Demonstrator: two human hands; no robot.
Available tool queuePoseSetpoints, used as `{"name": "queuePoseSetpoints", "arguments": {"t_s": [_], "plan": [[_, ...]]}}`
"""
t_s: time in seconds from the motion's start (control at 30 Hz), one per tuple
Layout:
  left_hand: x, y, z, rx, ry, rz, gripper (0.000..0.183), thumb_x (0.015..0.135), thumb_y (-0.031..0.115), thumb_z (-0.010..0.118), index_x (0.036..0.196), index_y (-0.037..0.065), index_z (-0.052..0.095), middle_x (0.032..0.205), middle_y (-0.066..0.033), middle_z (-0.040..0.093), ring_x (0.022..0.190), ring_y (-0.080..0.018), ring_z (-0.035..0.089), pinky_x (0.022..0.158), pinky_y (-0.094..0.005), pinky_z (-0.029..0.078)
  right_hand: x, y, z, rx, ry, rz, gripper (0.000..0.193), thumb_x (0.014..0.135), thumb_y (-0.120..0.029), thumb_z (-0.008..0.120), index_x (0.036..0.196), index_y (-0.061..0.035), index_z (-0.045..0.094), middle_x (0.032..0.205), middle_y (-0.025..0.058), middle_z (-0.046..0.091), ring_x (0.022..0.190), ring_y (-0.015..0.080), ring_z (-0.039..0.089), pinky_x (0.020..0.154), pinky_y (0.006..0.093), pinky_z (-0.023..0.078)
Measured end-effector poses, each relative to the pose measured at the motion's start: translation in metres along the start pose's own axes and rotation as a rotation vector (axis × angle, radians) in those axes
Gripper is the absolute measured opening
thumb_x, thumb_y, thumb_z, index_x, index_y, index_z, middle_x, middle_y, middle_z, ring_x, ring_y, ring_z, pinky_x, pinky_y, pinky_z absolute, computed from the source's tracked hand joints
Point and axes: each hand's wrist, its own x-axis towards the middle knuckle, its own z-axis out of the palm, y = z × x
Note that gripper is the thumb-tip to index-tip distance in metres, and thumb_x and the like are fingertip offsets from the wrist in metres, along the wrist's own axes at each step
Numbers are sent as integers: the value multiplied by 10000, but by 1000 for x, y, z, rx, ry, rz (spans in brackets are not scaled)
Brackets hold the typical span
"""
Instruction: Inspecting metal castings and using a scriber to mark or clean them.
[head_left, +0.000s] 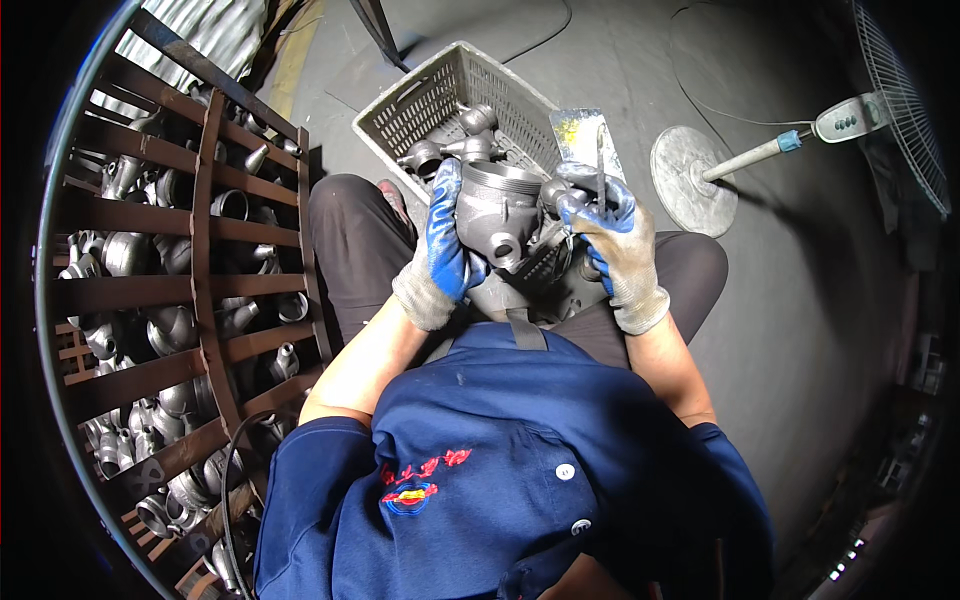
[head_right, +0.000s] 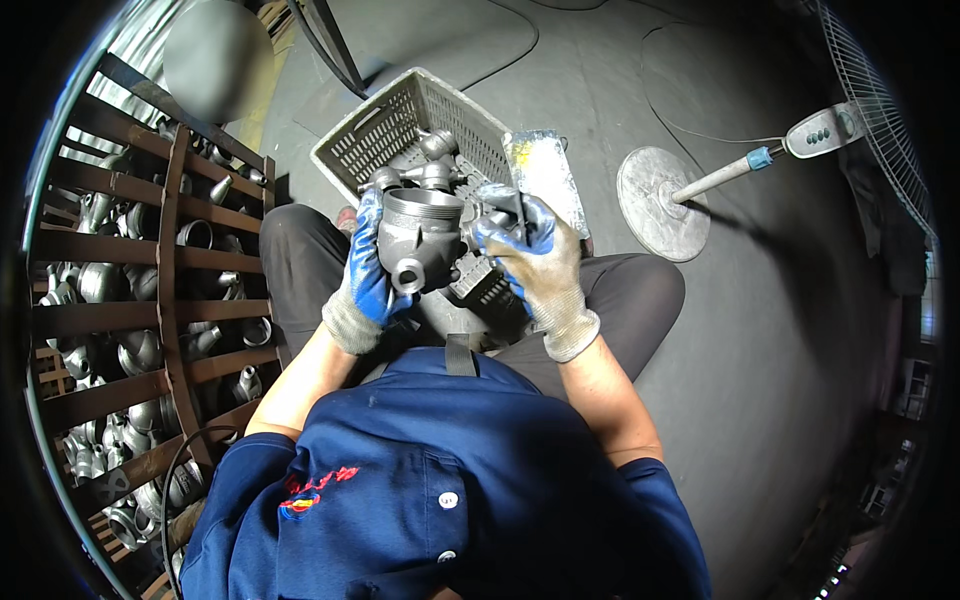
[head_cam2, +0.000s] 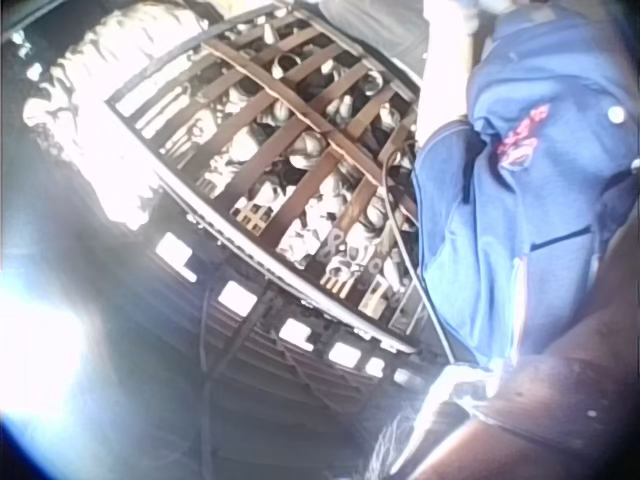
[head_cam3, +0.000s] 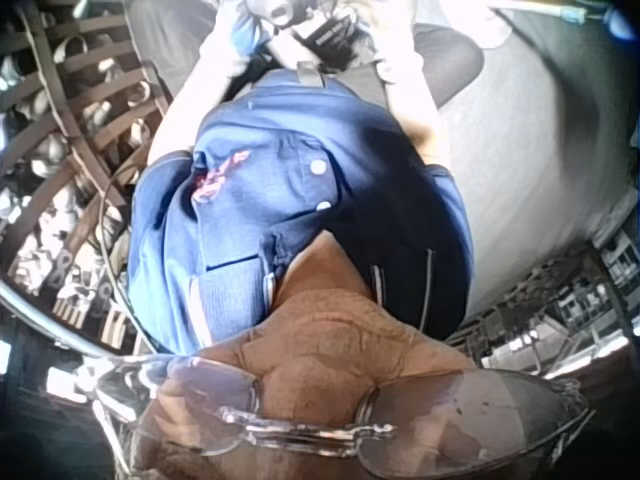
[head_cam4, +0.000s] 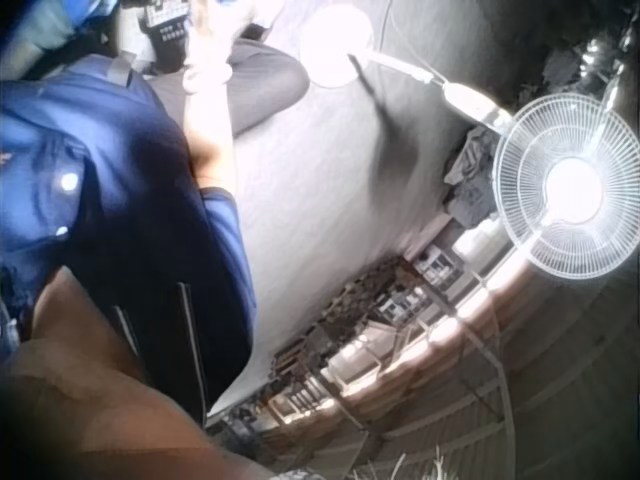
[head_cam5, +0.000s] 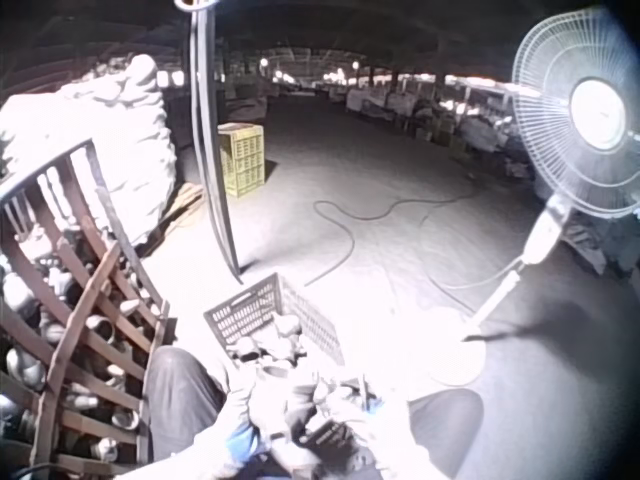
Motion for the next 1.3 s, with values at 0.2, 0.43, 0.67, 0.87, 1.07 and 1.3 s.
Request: {"name": "queuePoseSetpoints", "arguments": {"t_s": [0.2,0.43,0.67,0.87,1.07,1.3], "plan": [[4,1,1,178,93,189,468,944,414,463,1290,103,401,1176,-73,541,1050,-204,567,895,-355,487,-21,4,11,-128,-78,-44,371,783,-82,687,1123,21,578,913,9,615,803,59,558,731,212,468],[-3,29,-3,339,226,224,380,967,391,401,1216,121,499,1097,-35,594,983,-141,595,793,-310,509,-17,27,2,154,-84,191,328,840,-70,628,1156,3,582,803,-5,613,579,17,491,537,163,399],[-8,37,-9,526,133,281,345,967,317,419,1213,96,519,1146,-54,578,1015,-152,563,885,-347,465,-10,54,-8,515,-136,299,250,871,-86,581,1112,-33,544,672,-25,522,438,13,406,355,161,296],[-10,31,2,562,146,316,266,954,200,474,1168,63,553,953,-15,586,799,-73,561,688,-201,465,-5,65,-11,793,-177,298,212,888,-75,544,1094,-65,497,700,-27,461,439,32,376,348,174,287],[-14,33,13,686,88,308,322,920,99,510,1238,52,505,1099,-24,588,880,-61,528,764,-208,430,1,71,-25,954,-204,331,128,910,-54,487,1035,-79,475,778,-3,482,461,64,382,351,188,303],[-18,24,13,706,-165,-84,855,746,105,731,1437,72,229,1403,-119,360,1259,-197,372,1040,-316,314,9,69,-36,887,-206,409,155,908,-112,525,1063,-108,530,585,-31,396,404,75,315,354,217,249]]}}
